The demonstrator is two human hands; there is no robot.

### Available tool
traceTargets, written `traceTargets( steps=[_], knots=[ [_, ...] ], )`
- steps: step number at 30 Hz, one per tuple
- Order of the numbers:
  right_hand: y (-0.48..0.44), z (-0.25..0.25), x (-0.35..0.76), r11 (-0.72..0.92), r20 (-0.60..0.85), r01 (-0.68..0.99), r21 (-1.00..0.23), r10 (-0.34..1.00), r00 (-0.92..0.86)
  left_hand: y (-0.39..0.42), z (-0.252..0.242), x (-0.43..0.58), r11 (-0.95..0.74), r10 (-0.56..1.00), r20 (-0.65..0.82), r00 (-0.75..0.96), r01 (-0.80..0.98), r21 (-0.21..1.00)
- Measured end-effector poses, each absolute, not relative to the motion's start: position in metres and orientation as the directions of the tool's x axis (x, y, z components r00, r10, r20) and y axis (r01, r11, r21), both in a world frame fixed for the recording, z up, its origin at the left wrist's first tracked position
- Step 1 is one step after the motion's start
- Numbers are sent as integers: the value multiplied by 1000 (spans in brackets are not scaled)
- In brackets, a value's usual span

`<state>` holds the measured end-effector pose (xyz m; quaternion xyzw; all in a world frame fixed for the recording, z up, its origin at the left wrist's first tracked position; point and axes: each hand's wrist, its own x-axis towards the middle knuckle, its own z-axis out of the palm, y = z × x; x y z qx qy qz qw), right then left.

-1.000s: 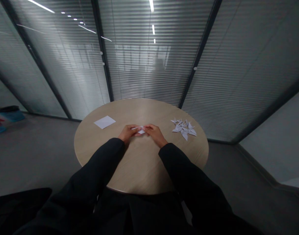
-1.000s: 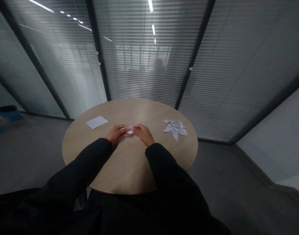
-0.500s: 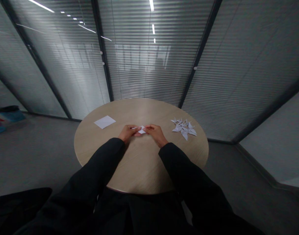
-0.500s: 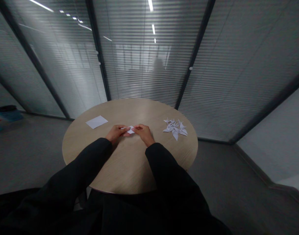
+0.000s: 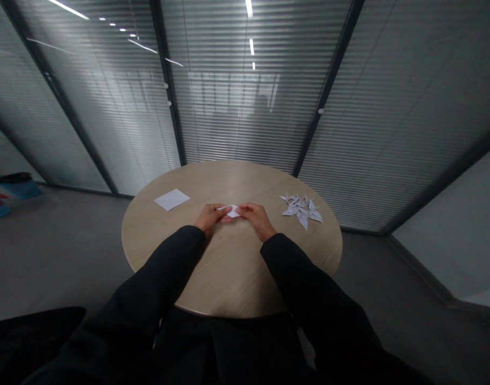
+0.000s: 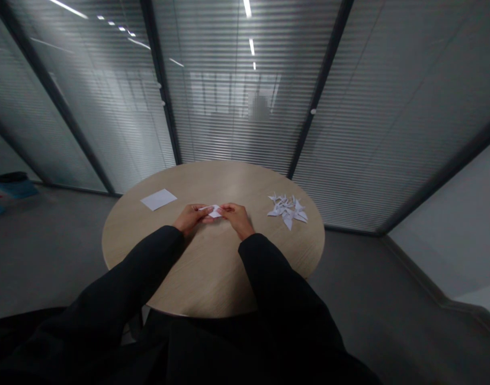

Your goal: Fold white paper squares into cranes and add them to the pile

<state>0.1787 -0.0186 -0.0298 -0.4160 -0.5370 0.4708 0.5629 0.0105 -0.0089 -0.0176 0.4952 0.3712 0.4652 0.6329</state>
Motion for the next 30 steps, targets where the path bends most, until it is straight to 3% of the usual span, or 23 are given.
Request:
traceTargets(
  steps=[30],
  knots=[
    [-14, -36, 175, 288, 291, -52, -956, 955, -50, -17, -15, 19, -28, 973, 80, 216, -233, 972]
  ],
)
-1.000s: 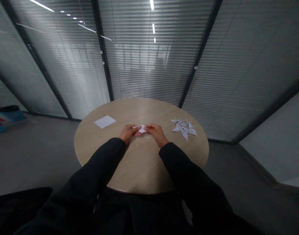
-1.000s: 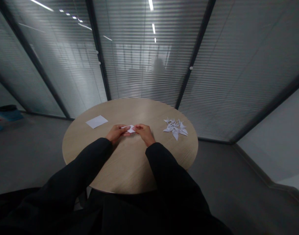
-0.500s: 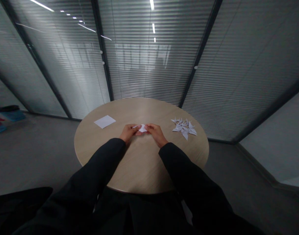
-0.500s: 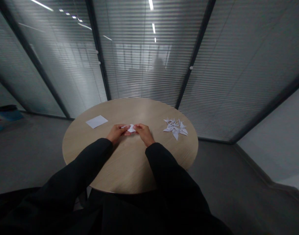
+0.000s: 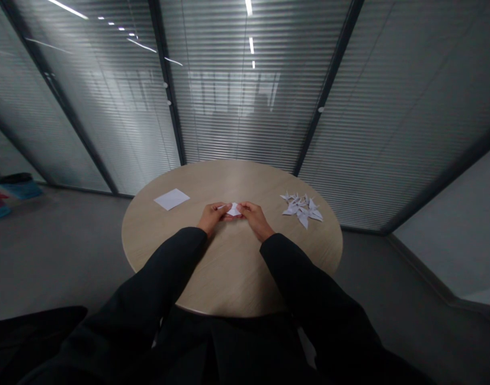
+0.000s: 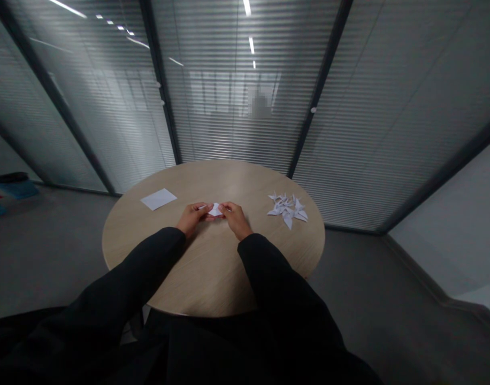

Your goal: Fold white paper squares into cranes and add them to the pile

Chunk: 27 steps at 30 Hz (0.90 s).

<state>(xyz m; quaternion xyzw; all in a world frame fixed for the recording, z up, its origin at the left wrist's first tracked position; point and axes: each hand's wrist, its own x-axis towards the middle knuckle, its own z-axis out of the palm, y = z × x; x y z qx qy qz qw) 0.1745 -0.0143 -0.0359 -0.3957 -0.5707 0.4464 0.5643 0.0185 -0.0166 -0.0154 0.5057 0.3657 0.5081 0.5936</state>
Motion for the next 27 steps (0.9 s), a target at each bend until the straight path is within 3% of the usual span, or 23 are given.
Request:
traceTargets(
  steps=[10, 18, 27],
  knots=[
    [-13, -39, 177, 341, 337, 122, -932, 940, -51, -13, -16, 17, 31, 974, 30, 227, -260, 965],
    [-14, -39, 178, 431, 432, 235, -871, 901, -50, -13, -15, 16, -115, 965, 126, 231, -59, 992],
    [-17, -33, 180, 455, 436, 237, -858, 890, -131, -10, -17, 13, -175, 960, 175, 219, -20, 984]
  ],
)
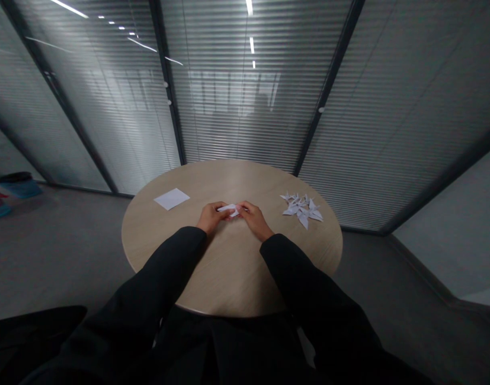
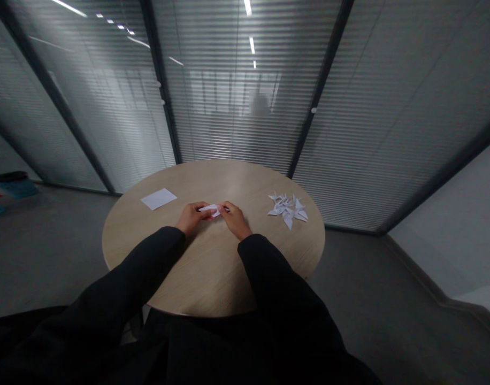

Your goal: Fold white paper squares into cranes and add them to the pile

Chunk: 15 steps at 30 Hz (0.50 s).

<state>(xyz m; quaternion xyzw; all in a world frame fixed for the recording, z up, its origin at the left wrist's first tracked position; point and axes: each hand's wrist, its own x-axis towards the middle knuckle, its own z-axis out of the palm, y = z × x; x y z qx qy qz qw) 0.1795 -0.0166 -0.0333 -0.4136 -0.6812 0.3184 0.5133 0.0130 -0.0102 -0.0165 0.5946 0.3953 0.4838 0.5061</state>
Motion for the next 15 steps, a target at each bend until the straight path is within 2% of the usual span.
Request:
traceTargets(
  steps=[5, 10, 15],
  knots=[
    [-20, -28, 181, 475, 465, 278, -835, 879, -105, -12, -15, 12, -163, 953, 159, 259, -4, 987],
    [-16, -31, 184, 441, 430, 277, -854, 897, -102, -13, -16, 12, -120, 938, 125, 322, -37, 992],
    [-13, -33, 186, 422, 411, 283, -861, 906, -102, -13, -16, 12, -17, 928, 52, 368, -99, 995]
  ],
)
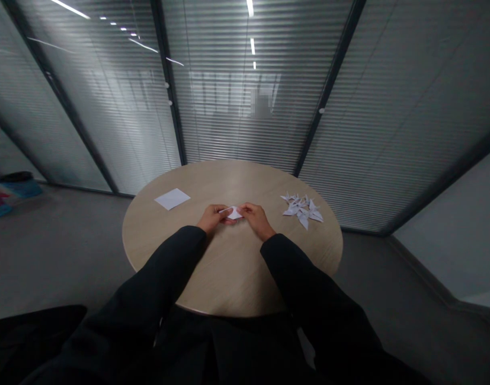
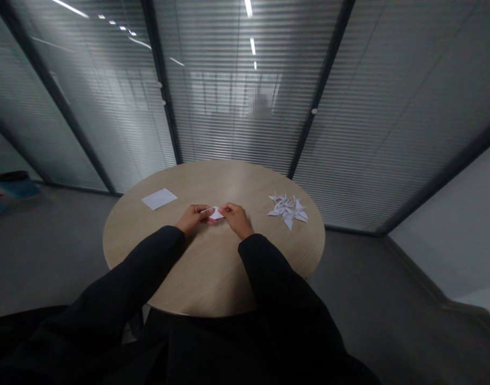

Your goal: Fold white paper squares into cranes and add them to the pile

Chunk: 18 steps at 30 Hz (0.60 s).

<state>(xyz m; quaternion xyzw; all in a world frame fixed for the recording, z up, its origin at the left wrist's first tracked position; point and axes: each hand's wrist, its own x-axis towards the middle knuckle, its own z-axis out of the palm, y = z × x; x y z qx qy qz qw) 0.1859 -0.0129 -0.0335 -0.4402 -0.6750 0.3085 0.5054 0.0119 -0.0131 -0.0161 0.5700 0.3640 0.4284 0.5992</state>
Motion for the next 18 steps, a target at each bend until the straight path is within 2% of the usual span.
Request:
traceTargets(
  steps=[5, 9, 18],
  knots=[
    [-22, -24, 185, 568, 549, 303, -765, 822, -151, -11, -11, 7, 100, 945, -37, 325, -178, 979],
    [-25, -22, 184, 649, 600, 323, -689, 760, -248, -9, -7, 4, 149, 950, -82, 301, -207, 967],
    [-21, -27, 185, 653, 607, 357, -668, 755, -246, -6, -12, 3, 159, 954, -100, 284, -195, 968]
  ],
)
